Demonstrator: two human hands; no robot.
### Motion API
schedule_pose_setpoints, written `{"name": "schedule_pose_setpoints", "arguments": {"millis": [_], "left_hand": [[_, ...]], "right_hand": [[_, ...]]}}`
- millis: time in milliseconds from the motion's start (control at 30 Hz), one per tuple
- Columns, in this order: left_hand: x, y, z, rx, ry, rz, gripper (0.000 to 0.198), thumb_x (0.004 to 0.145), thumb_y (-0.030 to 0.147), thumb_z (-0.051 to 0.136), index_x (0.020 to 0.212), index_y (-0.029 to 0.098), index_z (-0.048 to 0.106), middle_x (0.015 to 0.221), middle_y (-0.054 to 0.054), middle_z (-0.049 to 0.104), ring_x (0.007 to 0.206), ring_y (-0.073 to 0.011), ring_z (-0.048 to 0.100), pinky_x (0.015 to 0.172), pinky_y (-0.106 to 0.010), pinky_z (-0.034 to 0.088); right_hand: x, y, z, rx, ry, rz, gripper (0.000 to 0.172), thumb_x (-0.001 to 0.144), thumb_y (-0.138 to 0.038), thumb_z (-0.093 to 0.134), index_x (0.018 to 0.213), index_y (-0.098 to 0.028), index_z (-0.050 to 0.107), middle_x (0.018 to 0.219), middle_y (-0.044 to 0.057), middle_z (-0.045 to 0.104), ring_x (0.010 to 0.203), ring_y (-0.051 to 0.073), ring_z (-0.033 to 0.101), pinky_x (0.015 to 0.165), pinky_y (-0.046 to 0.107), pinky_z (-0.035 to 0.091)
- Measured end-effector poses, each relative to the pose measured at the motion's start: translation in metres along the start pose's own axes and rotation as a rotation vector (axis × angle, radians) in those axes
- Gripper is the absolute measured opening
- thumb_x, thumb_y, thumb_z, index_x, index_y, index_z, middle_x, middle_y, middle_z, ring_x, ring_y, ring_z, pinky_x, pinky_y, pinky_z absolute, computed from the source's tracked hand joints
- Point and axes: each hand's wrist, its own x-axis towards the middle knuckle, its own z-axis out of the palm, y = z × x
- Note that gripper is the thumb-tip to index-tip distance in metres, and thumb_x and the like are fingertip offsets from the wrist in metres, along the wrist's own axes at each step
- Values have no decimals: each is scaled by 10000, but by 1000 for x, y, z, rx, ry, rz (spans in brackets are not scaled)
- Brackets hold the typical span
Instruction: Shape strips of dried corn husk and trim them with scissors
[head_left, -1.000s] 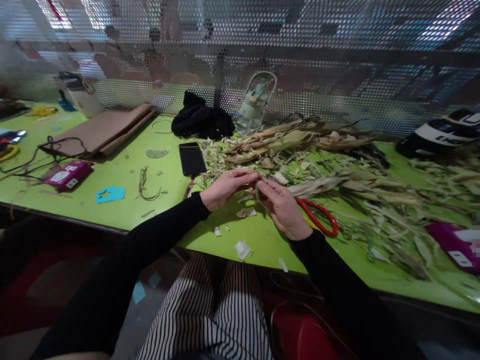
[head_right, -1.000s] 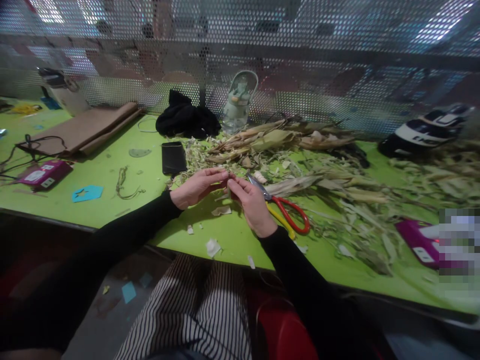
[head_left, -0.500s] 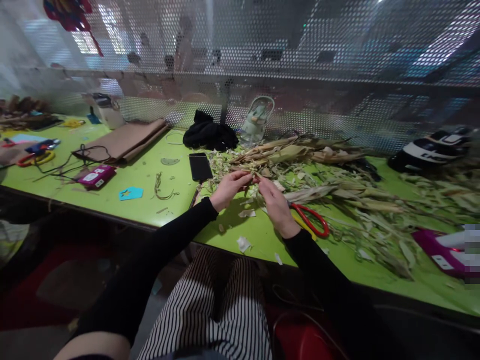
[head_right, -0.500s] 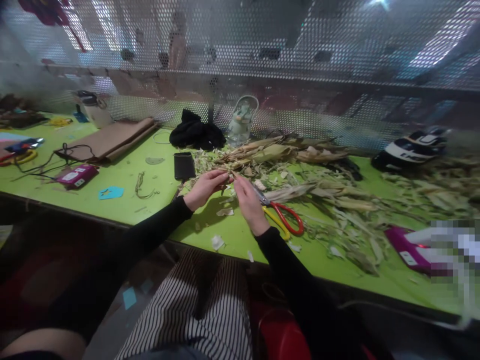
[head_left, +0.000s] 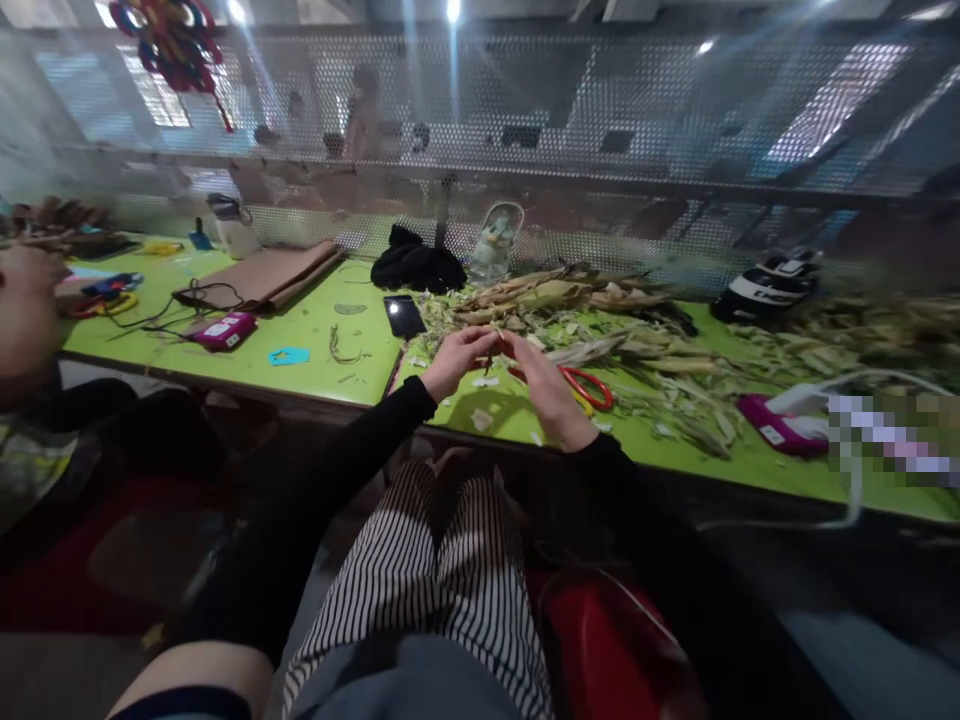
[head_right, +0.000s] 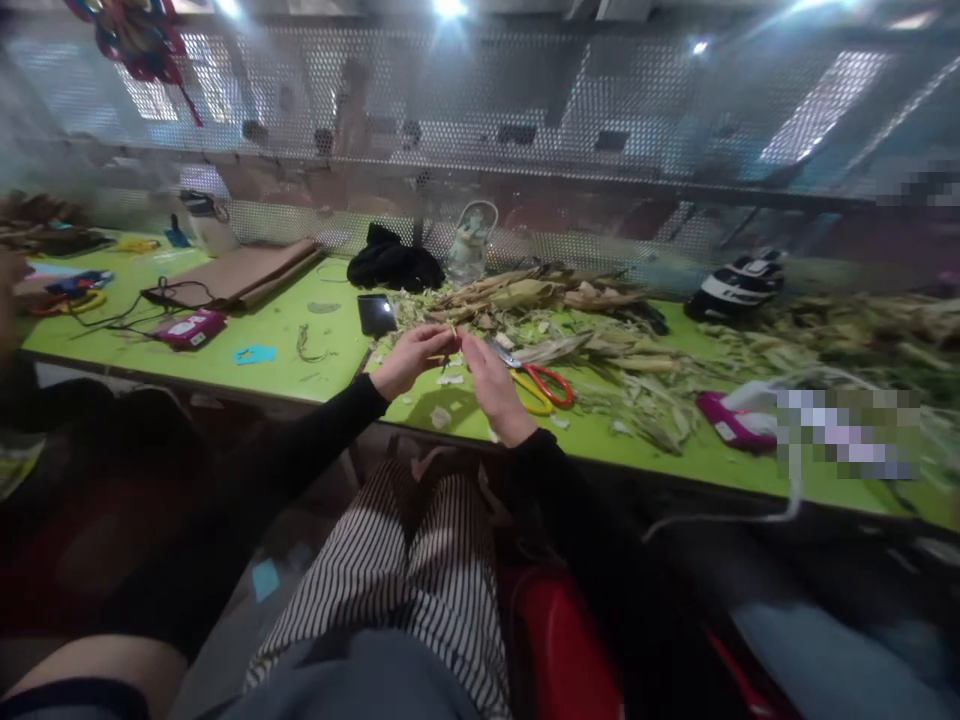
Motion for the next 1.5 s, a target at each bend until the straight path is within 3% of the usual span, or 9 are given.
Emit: {"name": "schedule_pose_setpoints", "arguments": {"millis": [167,367,433,600,767,1000,1067,1233,1500], "left_hand": [[-27,13,2,144,-66,22,92,909,231,658,909,142,680,849,-11,688,783,-82,611,769,-231,422],[-57,31,26,343,-186,135,109,922,166,620,845,112,674,751,-3,638,656,-65,514,698,-231,393],[-64,36,33,349,-199,139,111,915,155,620,826,109,667,771,-16,657,676,-72,532,749,-251,419],[-66,36,41,340,-212,160,88,880,175,646,812,120,648,783,-20,666,703,-89,555,814,-284,441],[-64,30,39,420,-224,234,148,904,244,606,815,133,646,785,-18,650,742,-109,562,779,-260,426],[-75,28,36,779,-126,490,183,885,200,585,730,164,675,745,-15,653,749,-142,550,756,-255,393],[-79,24,35,731,-143,426,141,870,224,627,768,159,699,784,-27,682,779,-146,581,774,-256,411],[-87,11,24,401,-270,46,227,900,362,650,927,149,723,861,-62,729,823,-133,650,808,-267,457],[-92,-11,14,230,-280,29,215,821,330,771,881,138,698,844,-29,721,818,-115,653,842,-259,440]], "right_hand": [[-18,-23,-6,-35,23,-22,502,864,-601,668,1247,-276,682,1391,64,654,1279,266,591,1073,467,483],[-34,-51,-14,-106,65,-152,375,844,-457,713,1141,-229,721,1146,61,734,983,220,673,930,415,538],[-37,-58,-17,-132,79,-180,331,850,-429,688,1096,-215,741,1084,63,738,921,209,666,895,403,538],[-35,-58,-28,-179,107,-195,318,832,-438,669,1043,-225,776,1017,57,739,909,210,639,893,399,531],[-36,-55,-32,-164,132,-206,309,825,-469,679,986,-233,797,1119,72,736,1083,240,631,1007,421,488],[-57,-60,-30,-116,99,-152,306,774,-437,731,978,-214,778,868,23,731,787,178,610,810,357,506],[-63,-60,-31,-142,92,-161,280,771,-400,729,973,-212,779,827,12,718,756,169,592,787,348,492],[-71,-59,-31,-141,42,-136,256,772,-365,721,966,-211,786,791,4,696,715,150,558,743,326,472],[-70,-55,-27,-25,-111,-14,319,683,-488,810,738,-191,707,665,-24,590,622,112,459,641,290,393]]}}
